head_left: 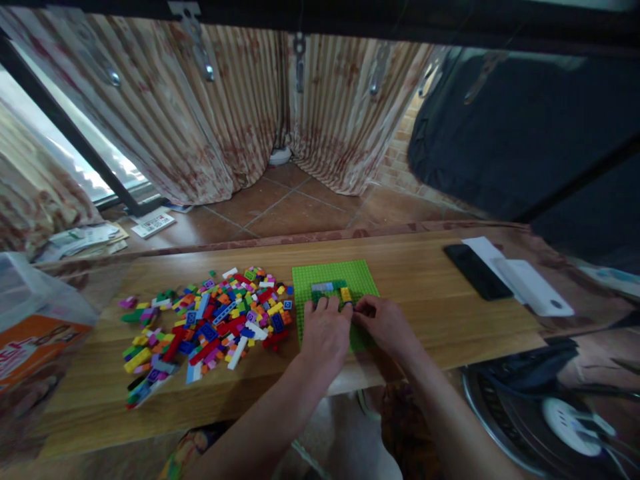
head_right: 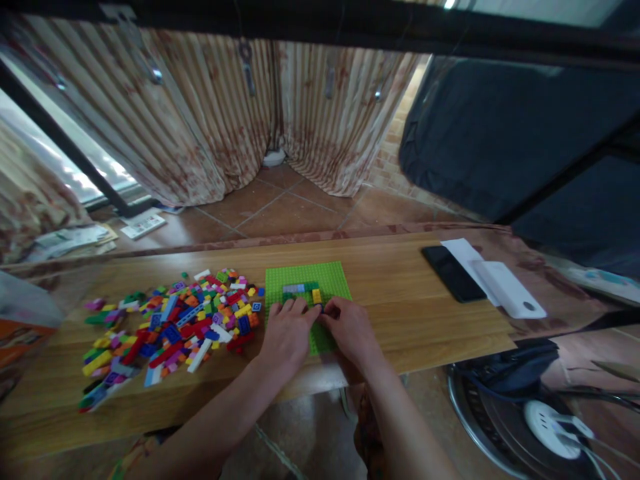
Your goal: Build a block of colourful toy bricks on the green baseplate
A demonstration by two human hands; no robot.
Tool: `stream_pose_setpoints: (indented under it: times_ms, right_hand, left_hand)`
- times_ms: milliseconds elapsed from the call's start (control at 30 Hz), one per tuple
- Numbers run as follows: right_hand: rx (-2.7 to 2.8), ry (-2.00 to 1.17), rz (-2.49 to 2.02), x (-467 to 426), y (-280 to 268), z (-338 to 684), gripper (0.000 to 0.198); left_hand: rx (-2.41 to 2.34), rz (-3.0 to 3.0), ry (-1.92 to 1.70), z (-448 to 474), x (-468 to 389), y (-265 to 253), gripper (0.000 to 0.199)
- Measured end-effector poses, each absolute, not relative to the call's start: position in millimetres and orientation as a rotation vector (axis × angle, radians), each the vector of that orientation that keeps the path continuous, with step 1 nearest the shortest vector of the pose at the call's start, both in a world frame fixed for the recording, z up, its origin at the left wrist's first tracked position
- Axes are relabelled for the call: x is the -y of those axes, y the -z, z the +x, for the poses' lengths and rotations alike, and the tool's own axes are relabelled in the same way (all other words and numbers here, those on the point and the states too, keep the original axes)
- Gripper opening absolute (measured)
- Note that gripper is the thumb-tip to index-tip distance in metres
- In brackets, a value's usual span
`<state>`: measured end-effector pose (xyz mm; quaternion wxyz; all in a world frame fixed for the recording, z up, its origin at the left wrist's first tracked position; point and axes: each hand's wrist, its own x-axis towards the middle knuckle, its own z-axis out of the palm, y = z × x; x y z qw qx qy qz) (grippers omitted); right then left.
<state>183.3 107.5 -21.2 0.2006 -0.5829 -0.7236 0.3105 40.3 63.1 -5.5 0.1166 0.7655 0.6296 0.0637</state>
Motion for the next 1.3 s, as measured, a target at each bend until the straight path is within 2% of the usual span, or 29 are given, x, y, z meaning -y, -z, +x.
stream_pose_setpoints:
  times_ms: [500, 667, 733, 900, 1300]
  right_hand:
    - [2.036, -0.923, -1.637, -115.4, 22.0, 188.2, 0.017]
    - [2.040, -0.976, -1.540, -116.7, 20.9, 194.3, 0.023]
    - [1.987, -0.952, -1.532, -119.1, 21.8, 195.0, 0.029]
    - [1.911, -0.772, -1.622, -121.2, 23.7, 188.4, 0.032]
    - [2.004, -0.644, -1.768, -119.2, 28.2, 175.9, 0.031]
  left_hand:
    - [-1.755, 2.297, -0.245, 37.6, -69.1, 6.5, 0.031]
    - [-1.689, 2.250, -0.469, 17.5, -65.3, 18.3, 0.054]
    - [-1.673, 2.207, -0.645, 10.5, -65.6, 20.4, 0.057]
    - [-1.673, 2.060, -1.023, -4.6, -73.9, 16.8, 0.044]
    - [-1.807, 1.843, -1.277, -49.5, -84.4, 6.0, 0.034]
